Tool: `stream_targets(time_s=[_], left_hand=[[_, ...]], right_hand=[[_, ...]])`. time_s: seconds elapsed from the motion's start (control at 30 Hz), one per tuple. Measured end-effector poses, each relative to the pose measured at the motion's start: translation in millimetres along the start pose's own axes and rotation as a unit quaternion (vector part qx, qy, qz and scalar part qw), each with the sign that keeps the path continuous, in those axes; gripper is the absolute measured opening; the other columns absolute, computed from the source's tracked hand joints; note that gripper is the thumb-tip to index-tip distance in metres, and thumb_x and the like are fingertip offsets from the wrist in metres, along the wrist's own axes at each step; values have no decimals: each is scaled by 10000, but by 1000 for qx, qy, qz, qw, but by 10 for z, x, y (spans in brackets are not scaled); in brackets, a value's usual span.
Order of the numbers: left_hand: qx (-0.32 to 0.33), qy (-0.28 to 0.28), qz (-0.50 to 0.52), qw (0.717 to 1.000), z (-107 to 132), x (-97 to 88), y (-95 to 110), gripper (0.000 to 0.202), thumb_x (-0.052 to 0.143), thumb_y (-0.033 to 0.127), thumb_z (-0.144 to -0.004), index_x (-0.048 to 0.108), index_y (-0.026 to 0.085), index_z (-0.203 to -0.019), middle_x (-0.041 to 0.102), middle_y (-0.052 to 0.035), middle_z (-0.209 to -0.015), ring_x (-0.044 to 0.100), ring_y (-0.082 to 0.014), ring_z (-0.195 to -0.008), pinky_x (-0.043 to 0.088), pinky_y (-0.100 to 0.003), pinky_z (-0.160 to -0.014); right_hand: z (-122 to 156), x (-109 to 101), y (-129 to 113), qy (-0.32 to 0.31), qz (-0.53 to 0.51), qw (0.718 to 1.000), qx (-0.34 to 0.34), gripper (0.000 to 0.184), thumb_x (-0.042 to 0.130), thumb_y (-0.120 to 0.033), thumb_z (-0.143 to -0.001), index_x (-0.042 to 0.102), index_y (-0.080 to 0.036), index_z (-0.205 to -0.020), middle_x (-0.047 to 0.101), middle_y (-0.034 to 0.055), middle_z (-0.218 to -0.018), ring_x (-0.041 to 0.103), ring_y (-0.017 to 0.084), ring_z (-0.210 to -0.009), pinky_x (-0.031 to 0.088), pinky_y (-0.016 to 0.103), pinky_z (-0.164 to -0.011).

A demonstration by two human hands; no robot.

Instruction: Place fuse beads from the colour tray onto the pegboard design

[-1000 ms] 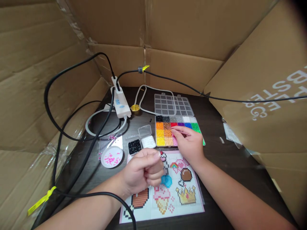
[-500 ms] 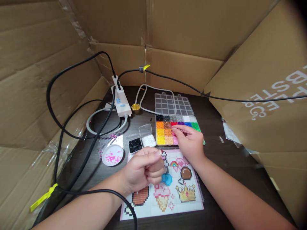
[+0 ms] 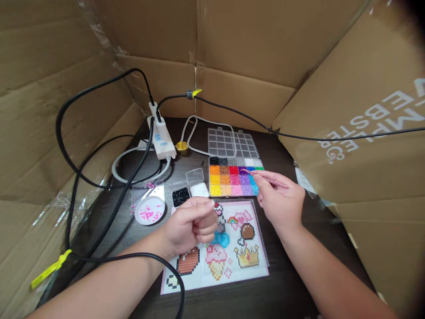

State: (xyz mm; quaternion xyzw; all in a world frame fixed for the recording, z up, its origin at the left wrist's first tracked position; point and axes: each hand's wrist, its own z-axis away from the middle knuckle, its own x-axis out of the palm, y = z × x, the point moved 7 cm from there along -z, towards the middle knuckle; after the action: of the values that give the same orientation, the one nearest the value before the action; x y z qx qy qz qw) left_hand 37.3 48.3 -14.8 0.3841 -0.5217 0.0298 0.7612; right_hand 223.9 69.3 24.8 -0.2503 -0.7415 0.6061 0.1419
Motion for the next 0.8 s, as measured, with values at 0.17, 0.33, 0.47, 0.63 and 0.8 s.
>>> stream_targets(time_s=[0.17, 0.33, 0.47, 0.63, 0.8], left_hand=[[1, 0, 0, 1000, -9, 11, 4, 541, 692, 349, -814, 261, 176, -535, 196, 83, -481, 153, -33, -410, 131, -187, -405], [-1, 3, 5, 1000, -3, 5, 3, 540, 680, 347, -828, 259, 177, -536, 192, 84, -478, 150, -33, -411, 132, -178, -403], [-3, 2, 16, 1000, -1, 3, -11, 517, 687, 343, -829, 280, 176, -556, 186, 90, -487, 148, -34, -418, 148, -168, -406], [-9, -1, 20, 1000, -10, 17, -25, 543, 692, 348, -820, 258, 174, -545, 200, 84, -486, 157, -32, -416, 131, -172, -403], [-4, -2, 21, 1000, -10, 12, -28, 537, 678, 350, -830, 262, 175, -538, 196, 83, -480, 155, -33, -412, 124, -178, -402]], right_hand=[[-11, 16, 39, -5, -17, 1000, 24, 184, 791, -298, -709, 786, -149, -818, 743, 61, -688, 567, 106, -440, 432, 235, -376], [-55, 37, 153, -24, -18, 999, 24, 192, 775, -326, -742, 782, -156, -831, 726, 43, -646, 498, 87, -379, 402, 241, -352], [-101, 125, 220, -43, 20, 999, 3, 197, 750, -333, -767, 786, -163, -857, 758, 74, -732, 663, 160, -555, 529, 272, -465], [-116, 349, 224, -72, 58, 995, -22, 122, 741, -286, -750, 789, -182, -789, 787, 71, -792, 738, 210, -720, 618, 336, -678], [-102, 470, 227, -105, 104, 987, -65, 108, 701, -255, -784, 791, -194, -793, 791, 60, -815, 740, 204, -733, 610, 326, -707]])
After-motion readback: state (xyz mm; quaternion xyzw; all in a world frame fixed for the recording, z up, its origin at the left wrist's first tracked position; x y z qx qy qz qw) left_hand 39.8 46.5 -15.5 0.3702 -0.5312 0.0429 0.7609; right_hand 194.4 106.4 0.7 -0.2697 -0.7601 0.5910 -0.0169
